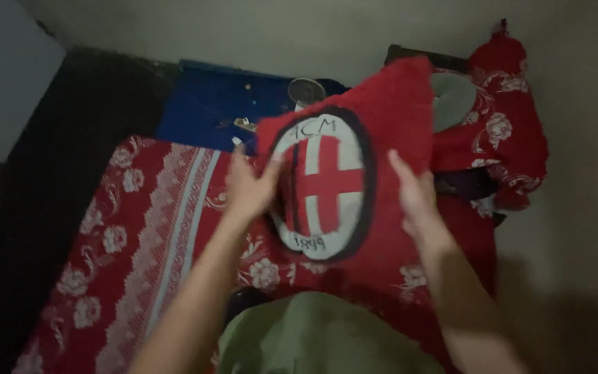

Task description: Fluffing and arranging red and gray pillows on a bed.

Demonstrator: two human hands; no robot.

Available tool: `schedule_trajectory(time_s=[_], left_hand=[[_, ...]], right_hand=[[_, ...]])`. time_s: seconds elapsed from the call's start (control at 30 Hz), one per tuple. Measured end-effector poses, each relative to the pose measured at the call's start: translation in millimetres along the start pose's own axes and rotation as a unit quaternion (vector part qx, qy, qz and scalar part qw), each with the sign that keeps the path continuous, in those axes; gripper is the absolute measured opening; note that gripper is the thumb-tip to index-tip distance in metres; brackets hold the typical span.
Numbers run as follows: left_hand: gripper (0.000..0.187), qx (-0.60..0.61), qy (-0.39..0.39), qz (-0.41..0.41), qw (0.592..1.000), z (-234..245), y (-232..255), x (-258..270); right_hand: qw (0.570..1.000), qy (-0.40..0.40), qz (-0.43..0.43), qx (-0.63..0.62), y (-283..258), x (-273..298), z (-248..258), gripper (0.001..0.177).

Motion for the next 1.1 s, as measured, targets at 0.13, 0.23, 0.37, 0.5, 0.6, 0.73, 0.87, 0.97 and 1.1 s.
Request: schedule_trajectory(time_s=[0.13, 0.23, 0.37, 0.5, 0.6, 0.73, 0.87, 0.97, 1.1], left_hand=[[0.110, 0.145, -0.252, -0.028, 0.956, -44, 36, 13], [0.097, 0.155, -0.217, -0.045, 0.963, -41, 44, -5], [0.062, 0.274, -0.209, -0.070, 0.936, -30, 30, -48], [0.045, 0.310, -0.291, -0.087, 0.901, -24, 40, -56], [0.046, 0.349, -0.383, -0.076, 0.852, -10, 44, -46], [0.054, 0.391, -0.460, -0.010, 0.797, 28, 75, -43], [0.069, 0.366, -0.540, 0.033, 0.757, 18, 75, -67], [0.074, 0.238, -0.522, -0.033, 0.818, 14, 85, -88], [0.086, 0.008, -0.348, -0.224, 0.910, 7, 98, -127]], right_hand=[[0.961, 0.019, 0.054, 0.270, -17, 49, -68, 0.055], [0.898, -0.117, 0.347, 0.243, -19, 60, -102, 0.054], [0.927, -0.076, 0.229, 0.288, -33, 50, -103, 0.044], [0.842, -0.114, 0.415, 0.324, -24, 32, -111, 0.058], [0.928, -0.124, 0.310, 0.167, -4, 15, -106, 0.070], [0.963, -0.014, 0.233, 0.132, 40, 13, -91, 0.067], [0.987, 0.097, 0.116, 0.057, 103, 34, -71, 0.066], [0.986, 0.163, 0.022, 0.008, 137, 63, -55, 0.066], [0.965, 0.236, -0.101, -0.053, 110, 78, -34, 0.069]])
Point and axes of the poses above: each hand's wrist, its own x-axis away from the middle knuckle, its own z-axis out of the back of the hand, y = z × x, the point moved 3 cm from there along -x, towards the middle knuckle, and after that the axes turned 7 degrees about z, right-handed, at the moved point
